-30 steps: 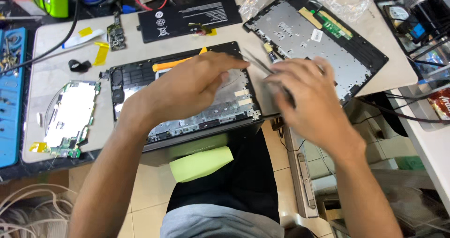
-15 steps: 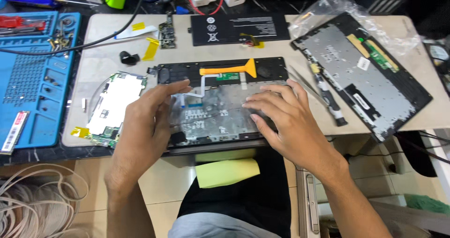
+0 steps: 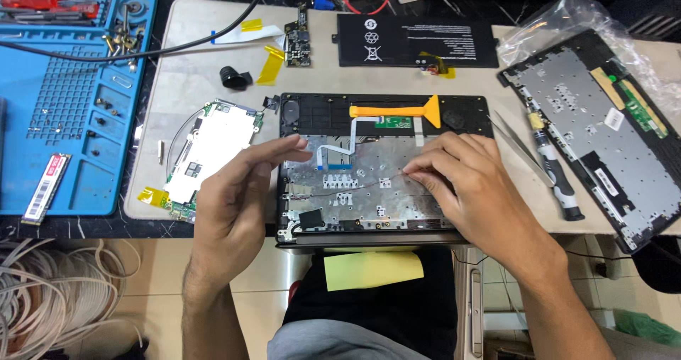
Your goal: The person disassembles a laptop by removing screws, prying open the casing, and detaching internal components. They use a screwdriver and a plastic pry tool to carefully separate parts and disconnect cables.
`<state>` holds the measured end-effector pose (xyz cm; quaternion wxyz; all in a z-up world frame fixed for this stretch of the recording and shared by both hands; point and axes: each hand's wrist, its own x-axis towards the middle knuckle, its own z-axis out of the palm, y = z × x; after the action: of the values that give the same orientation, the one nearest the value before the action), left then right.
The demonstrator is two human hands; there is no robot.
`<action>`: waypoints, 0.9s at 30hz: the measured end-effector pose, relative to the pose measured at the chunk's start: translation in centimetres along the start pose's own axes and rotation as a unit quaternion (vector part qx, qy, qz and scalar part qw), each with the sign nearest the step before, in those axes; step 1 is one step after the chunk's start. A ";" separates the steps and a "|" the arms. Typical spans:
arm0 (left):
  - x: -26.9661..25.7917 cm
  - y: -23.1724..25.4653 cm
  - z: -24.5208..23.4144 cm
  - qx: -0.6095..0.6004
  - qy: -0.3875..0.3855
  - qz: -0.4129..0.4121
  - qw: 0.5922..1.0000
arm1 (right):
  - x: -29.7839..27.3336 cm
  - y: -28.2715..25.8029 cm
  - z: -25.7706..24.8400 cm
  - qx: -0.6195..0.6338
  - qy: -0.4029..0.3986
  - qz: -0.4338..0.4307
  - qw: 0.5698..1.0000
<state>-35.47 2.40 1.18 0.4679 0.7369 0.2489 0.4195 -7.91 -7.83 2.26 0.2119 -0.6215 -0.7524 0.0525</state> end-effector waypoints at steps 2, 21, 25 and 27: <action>-0.1 -0.1 0.1 0.001 0.005 -0.004 1.000 | -0.1 0.0 0.1 -0.003 -0.003 0.004 1.000; 0.1 -1.3 0.8 0.169 0.030 0.037 0.984 | -1.6 1.3 -1.5 0.009 -0.009 0.124 0.992; 0.3 -1.3 0.9 0.172 0.019 0.040 0.984 | -1.9 0.8 -3.4 -0.005 0.089 0.073 0.993; 0.3 -1.1 0.9 0.187 0.017 0.026 0.982 | -2.4 0.7 -4.2 0.007 0.088 0.079 0.993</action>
<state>-34.54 2.62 0.12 0.3066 0.8104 0.3116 0.3901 -5.32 -10.73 5.18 0.2769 -0.6794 -0.6792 0.0190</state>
